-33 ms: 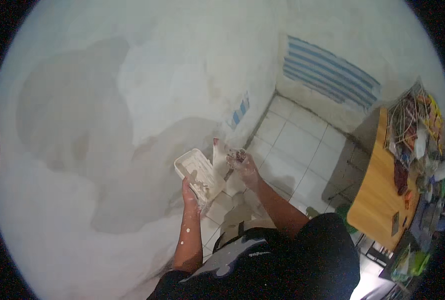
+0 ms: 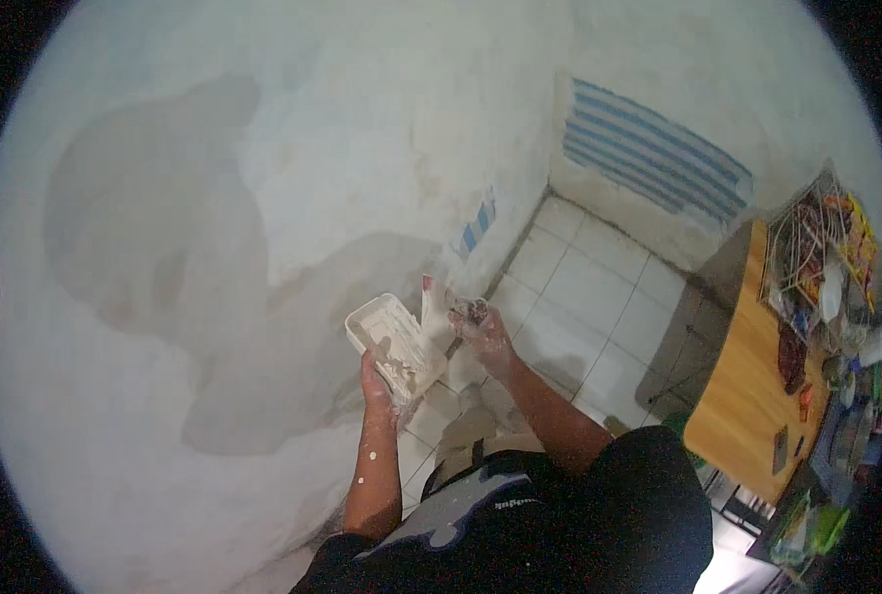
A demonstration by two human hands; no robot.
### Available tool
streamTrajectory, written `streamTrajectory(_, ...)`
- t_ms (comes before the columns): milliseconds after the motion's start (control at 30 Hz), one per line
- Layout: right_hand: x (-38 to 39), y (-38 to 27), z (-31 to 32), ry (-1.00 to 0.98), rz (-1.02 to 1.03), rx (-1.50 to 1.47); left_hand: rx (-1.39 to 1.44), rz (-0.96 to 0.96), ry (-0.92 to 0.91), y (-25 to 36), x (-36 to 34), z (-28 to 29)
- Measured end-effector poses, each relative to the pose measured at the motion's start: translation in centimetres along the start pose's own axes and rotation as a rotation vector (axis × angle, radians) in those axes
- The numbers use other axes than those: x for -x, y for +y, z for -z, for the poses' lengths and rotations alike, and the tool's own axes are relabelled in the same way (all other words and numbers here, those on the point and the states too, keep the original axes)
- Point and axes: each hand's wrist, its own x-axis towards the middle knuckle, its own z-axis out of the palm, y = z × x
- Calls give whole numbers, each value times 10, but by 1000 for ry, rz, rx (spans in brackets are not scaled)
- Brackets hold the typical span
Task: Applying and smoothing plaster on an indoor wall using a putty knife.
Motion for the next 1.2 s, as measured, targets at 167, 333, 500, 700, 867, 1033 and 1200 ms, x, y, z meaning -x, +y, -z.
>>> streamTrajectory(167,-11,8,10,45,148,89,57,-49,-89,12,-3,-22)
streamTrajectory(333,5,-47,-22,95,107,211,134,-93,-224,22,-9,-16)
streamTrajectory(500,3,-41,-26,46,535,322,69,-143,-306,33,-28,-27)
streamTrajectory(700,10,-52,-22,194,444,179,-8,-181,-346,37,-19,-54)
streamTrajectory(867,20,-87,-45,254,351,323,7,-178,-319,61,-3,-67)
streamTrajectory(1033,13,-39,-19,217,522,641,34,-257,-421,59,-7,-77)
streamTrajectory(1200,24,-51,-27,185,716,996,57,-256,-443,61,-2,-77)
